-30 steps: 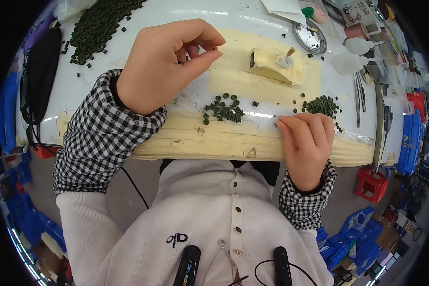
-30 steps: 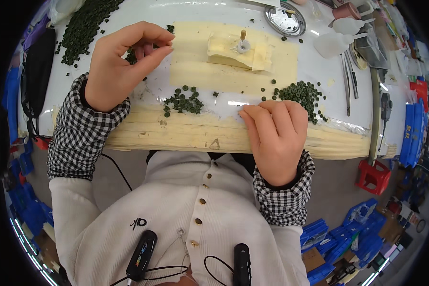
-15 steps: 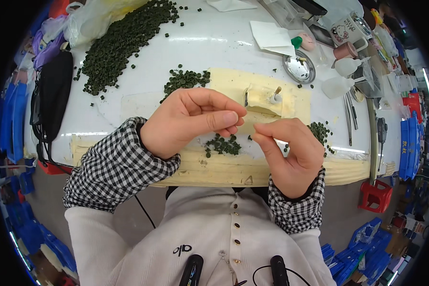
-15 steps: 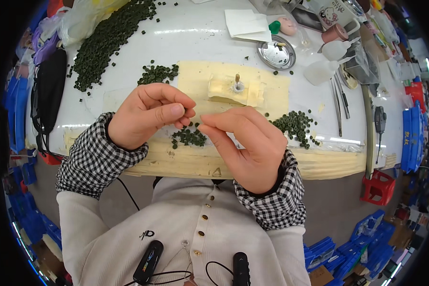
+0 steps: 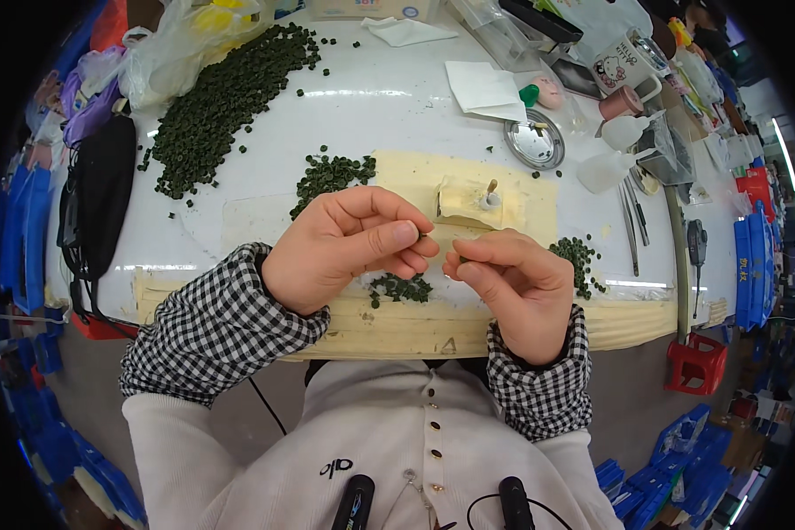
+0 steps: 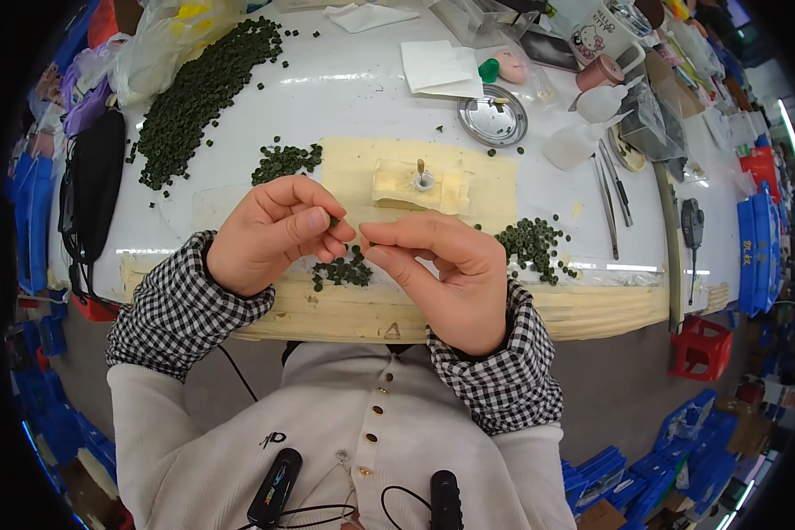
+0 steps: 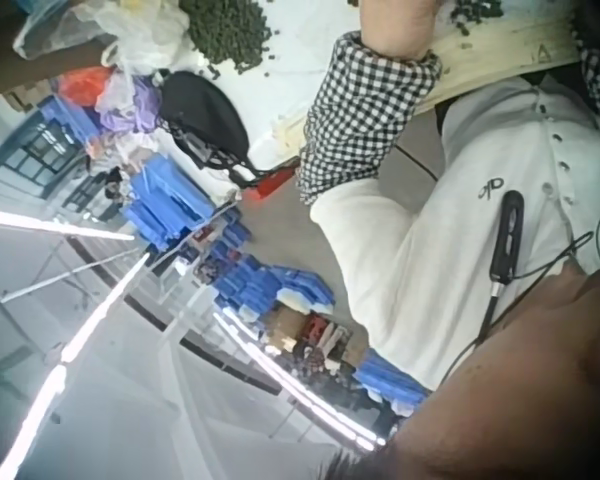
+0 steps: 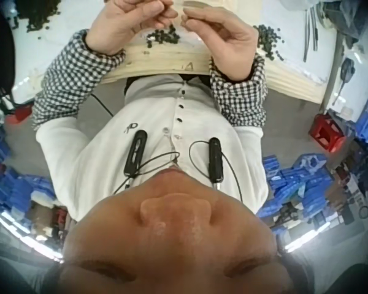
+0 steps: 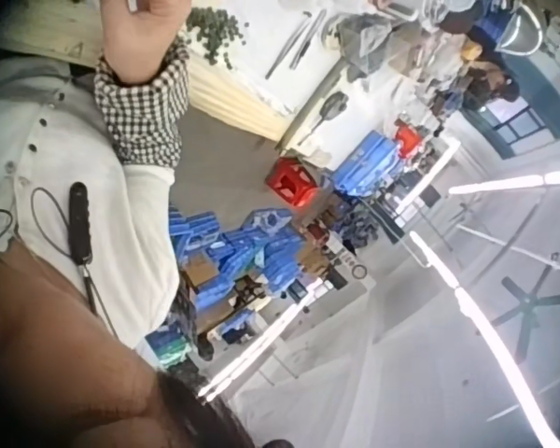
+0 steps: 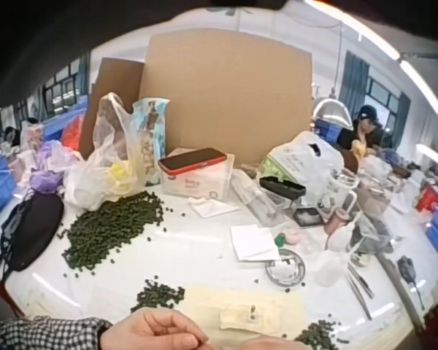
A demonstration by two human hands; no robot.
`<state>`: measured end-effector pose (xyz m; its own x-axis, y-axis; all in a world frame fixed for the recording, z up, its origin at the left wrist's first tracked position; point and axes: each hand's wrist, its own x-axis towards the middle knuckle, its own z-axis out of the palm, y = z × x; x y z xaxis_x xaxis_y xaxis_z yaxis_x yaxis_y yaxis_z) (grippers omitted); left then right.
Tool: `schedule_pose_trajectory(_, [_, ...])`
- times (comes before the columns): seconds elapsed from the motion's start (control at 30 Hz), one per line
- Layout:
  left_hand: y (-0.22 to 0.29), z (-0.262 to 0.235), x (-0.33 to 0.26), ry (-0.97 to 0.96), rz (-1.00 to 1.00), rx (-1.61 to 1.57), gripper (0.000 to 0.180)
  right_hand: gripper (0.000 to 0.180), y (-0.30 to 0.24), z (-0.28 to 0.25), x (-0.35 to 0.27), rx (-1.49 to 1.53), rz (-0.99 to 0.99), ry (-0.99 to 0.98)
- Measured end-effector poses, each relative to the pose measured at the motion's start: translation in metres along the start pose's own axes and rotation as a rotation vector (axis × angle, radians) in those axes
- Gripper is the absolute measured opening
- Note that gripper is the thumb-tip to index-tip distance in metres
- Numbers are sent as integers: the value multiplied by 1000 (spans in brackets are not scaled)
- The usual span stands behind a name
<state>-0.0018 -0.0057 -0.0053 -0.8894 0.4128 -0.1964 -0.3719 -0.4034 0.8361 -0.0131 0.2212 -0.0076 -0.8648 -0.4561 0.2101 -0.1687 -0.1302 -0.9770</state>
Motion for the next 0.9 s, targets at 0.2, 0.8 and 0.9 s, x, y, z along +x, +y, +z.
schedule_pose_trajectory(0.2, [2,2,-2,-8,-23,26,17,23,-4,3,-3,104,107,36])
schedule_pose_trajectory(0.8, [-1,6,-4,-33,52,64,14,20,-5,5,-3,61,56,50])
schedule_pose_trajectory(0.9, [0,7,-4,-20,36,62,13,19,-4,6,-3,56,57,62])
